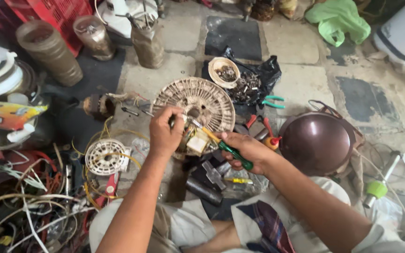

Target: The person sits on the floor and uses a screwdriver to adjust components on a small electrical motor. They repeatedly tighten and loosen screws on the motor housing while holding the device steady with their other hand.

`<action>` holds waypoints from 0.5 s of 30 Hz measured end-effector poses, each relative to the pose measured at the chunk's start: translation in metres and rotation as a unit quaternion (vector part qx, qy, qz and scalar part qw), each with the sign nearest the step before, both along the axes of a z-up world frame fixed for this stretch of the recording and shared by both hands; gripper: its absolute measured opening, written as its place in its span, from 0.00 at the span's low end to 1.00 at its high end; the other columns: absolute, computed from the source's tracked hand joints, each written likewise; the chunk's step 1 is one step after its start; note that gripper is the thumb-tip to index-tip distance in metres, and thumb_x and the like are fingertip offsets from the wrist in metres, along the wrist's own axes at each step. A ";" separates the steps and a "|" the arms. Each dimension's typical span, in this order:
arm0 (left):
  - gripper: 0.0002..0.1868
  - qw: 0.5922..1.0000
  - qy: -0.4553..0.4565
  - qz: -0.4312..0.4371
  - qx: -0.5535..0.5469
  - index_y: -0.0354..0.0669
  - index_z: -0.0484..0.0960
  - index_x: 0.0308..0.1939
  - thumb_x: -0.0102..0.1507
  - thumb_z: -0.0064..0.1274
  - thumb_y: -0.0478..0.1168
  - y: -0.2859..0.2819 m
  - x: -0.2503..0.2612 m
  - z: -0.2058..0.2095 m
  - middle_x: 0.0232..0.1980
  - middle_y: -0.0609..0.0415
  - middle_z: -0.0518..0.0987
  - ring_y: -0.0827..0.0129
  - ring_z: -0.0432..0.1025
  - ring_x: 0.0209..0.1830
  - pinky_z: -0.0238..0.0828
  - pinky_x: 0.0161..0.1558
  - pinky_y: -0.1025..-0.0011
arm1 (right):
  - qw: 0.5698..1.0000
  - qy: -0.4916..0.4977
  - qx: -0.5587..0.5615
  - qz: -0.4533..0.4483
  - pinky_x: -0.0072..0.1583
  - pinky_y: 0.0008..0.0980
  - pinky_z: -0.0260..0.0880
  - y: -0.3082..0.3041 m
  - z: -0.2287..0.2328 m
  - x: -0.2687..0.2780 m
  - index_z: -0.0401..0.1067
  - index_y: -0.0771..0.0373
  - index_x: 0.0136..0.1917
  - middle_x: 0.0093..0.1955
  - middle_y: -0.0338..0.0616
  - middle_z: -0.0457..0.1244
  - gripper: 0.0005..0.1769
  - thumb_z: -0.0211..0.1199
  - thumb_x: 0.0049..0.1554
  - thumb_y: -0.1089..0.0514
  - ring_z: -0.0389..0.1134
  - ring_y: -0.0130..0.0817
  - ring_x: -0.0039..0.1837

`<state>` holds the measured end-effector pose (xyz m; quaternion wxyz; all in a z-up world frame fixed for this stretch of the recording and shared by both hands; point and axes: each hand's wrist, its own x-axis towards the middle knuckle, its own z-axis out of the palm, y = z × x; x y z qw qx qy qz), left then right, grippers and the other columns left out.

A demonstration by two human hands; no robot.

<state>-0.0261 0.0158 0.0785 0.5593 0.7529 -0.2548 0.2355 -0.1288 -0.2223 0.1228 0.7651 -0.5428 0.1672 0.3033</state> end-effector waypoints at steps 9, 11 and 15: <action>0.10 0.683 0.503 -0.082 -0.523 0.32 0.75 0.50 0.70 0.43 0.36 0.038 0.063 -0.074 0.48 0.41 0.84 0.57 0.82 0.45 0.83 0.52 0.66 | 0.954 -0.197 -0.190 -0.120 0.30 0.26 0.57 -0.003 -0.083 -0.031 0.70 0.62 0.57 0.35 0.38 0.62 0.16 0.61 0.61 0.51 0.58 0.23 0.28; 0.09 0.698 0.514 -0.052 -0.495 0.35 0.77 0.49 0.71 0.46 0.38 0.040 0.069 -0.081 0.43 0.46 0.82 0.60 0.79 0.40 0.77 0.43 0.70 | 0.945 -0.213 -0.224 -0.106 0.31 0.27 0.57 0.001 -0.092 -0.029 0.71 0.63 0.59 0.35 0.40 0.62 0.17 0.62 0.62 0.50 0.58 0.24 0.28; 0.10 0.736 0.488 0.036 -0.469 0.34 0.78 0.45 0.71 0.49 0.39 0.025 0.078 -0.088 0.37 0.51 0.80 0.63 0.77 0.35 0.81 0.39 0.66 | 0.771 -0.515 -0.364 -0.092 0.46 0.27 0.70 0.009 -0.093 -0.034 0.71 0.64 0.62 0.46 0.38 0.68 0.17 0.65 0.70 0.50 0.68 0.25 0.45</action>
